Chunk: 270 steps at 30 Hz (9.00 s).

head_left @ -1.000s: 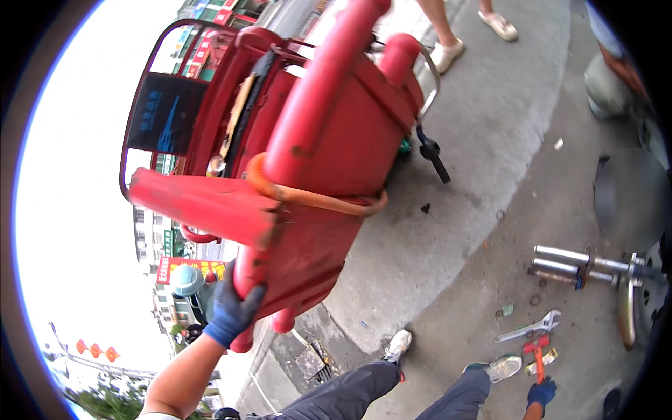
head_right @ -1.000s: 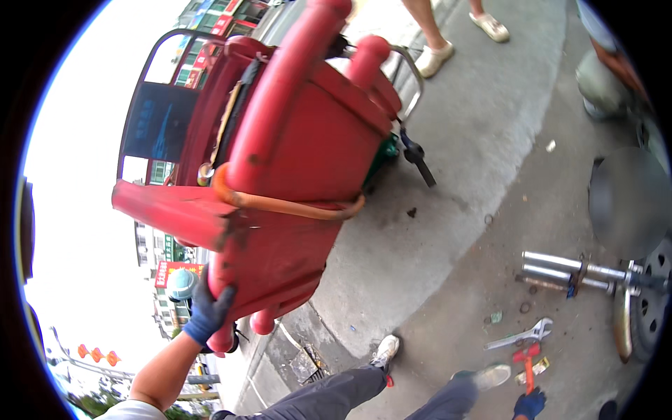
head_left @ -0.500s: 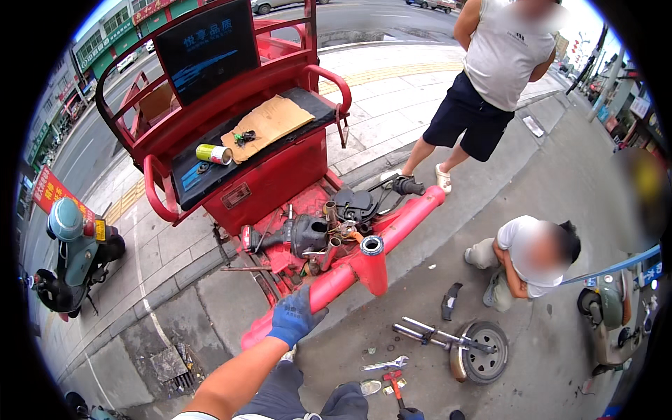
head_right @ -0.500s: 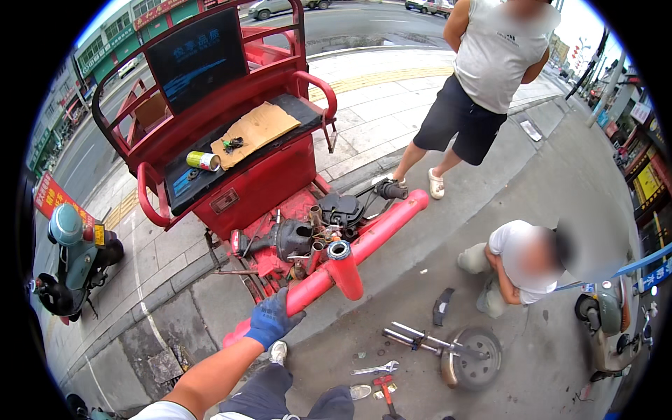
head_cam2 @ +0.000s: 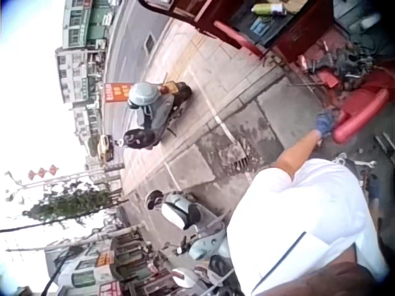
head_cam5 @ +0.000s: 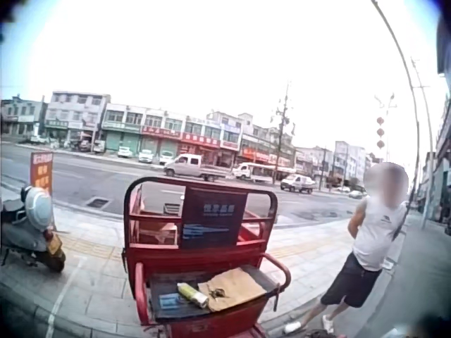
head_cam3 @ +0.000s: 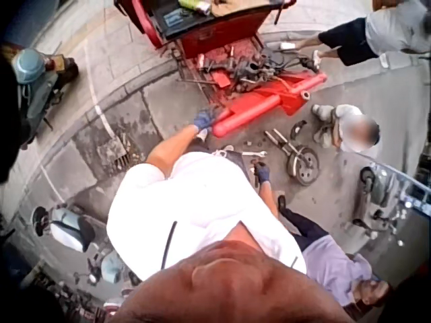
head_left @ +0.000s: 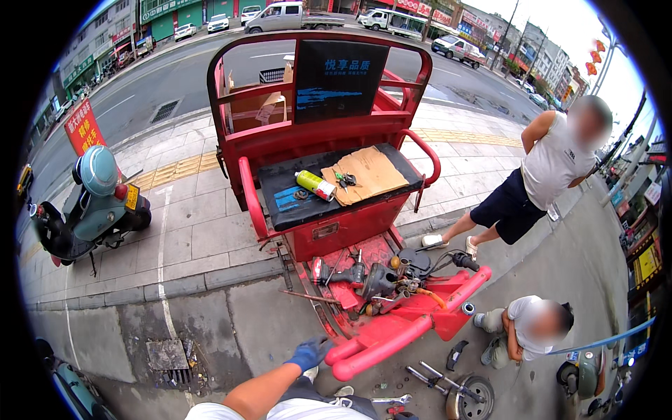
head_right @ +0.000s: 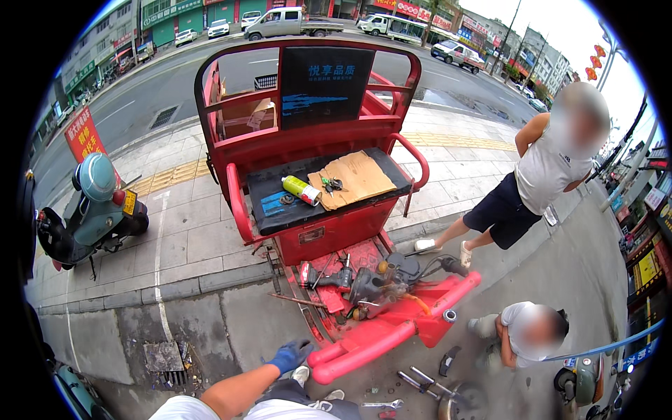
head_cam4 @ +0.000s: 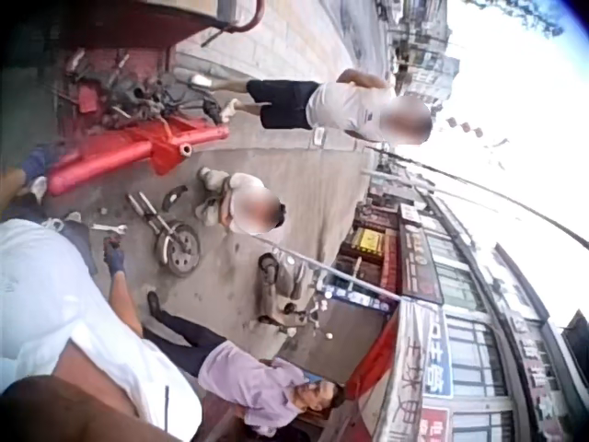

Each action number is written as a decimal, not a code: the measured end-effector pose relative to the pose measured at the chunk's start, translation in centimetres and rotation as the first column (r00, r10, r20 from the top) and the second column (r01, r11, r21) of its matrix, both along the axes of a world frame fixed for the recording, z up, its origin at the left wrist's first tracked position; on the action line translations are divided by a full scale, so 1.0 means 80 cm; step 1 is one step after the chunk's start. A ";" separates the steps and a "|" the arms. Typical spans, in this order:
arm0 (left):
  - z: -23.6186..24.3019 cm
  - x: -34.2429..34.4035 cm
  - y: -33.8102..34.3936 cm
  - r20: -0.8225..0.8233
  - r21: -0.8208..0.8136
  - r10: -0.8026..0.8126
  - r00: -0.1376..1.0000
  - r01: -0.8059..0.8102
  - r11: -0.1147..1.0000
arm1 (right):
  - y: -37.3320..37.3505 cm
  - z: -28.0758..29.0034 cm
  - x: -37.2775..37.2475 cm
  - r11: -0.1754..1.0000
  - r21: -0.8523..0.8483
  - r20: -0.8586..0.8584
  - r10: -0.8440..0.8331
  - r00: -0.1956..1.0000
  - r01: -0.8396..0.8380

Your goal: The person applies blue grease to a metal fork assembly using a screwdriver, then uses pliers to manipulate a metal ring. The person handles the fork assembly and a red vehicle frame, moving between the ground and the vehicle during the repair process.

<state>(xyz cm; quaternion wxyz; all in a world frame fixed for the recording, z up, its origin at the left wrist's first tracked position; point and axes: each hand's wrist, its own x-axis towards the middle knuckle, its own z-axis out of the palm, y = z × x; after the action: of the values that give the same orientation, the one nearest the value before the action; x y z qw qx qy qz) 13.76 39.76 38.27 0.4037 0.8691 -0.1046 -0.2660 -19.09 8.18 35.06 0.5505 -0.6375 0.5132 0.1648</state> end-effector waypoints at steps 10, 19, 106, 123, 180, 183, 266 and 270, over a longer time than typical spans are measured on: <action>-0.105 -0.189 0.477 -0.624 0.601 0.018 0.781 0.466 0.650 | -0.028 -0.138 0.068 0.969 0.158 -0.113 0.209 0.971 -0.190; 0.097 0.235 0.200 0.396 0.126 0.070 0.916 -0.129 0.984 | 0.021 -0.107 0.126 0.873 -0.108 0.007 0.478 0.878 -0.475; 0.407 0.361 0.058 0.384 -0.552 -0.607 0.696 0.700 0.454 | 0.312 0.445 0.568 0.942 0.119 0.809 -0.275 0.519 0.314; 0.277 0.247 -0.215 0.481 -0.460 -0.677 0.556 0.818 0.345 | 0.277 0.362 0.384 0.672 0.076 0.629 -0.606 0.487 0.737; 0.209 0.204 -0.381 -0.003 -0.677 -0.860 0.510 0.632 0.377 | -0.009 0.317 0.414 0.500 -0.170 0.514 -0.690 0.509 0.849; 0.199 0.206 -0.384 -0.168 -0.733 -0.862 0.478 0.525 0.433 | -0.007 0.320 0.417 0.501 -0.187 0.514 -0.682 0.519 0.845; 0.293 0.007 -0.040 -0.780 -0.610 -0.617 -0.104 0.345 0.713 | 0.431 0.336 0.189 0.312 0.164 0.645 -0.752 0.137 0.936; 0.292 -0.029 -0.058 -0.759 -0.650 -0.607 -0.233 0.312 0.693 | 0.436 0.324 0.163 0.263 0.056 0.756 -0.641 0.131 0.963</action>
<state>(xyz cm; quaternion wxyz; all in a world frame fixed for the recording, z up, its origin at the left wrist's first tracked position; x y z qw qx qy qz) 11.45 35.08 61.61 0.3112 0.2639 -0.1416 -0.9019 -6.07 43.07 60.95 0.5157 -0.3531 0.5721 -0.5311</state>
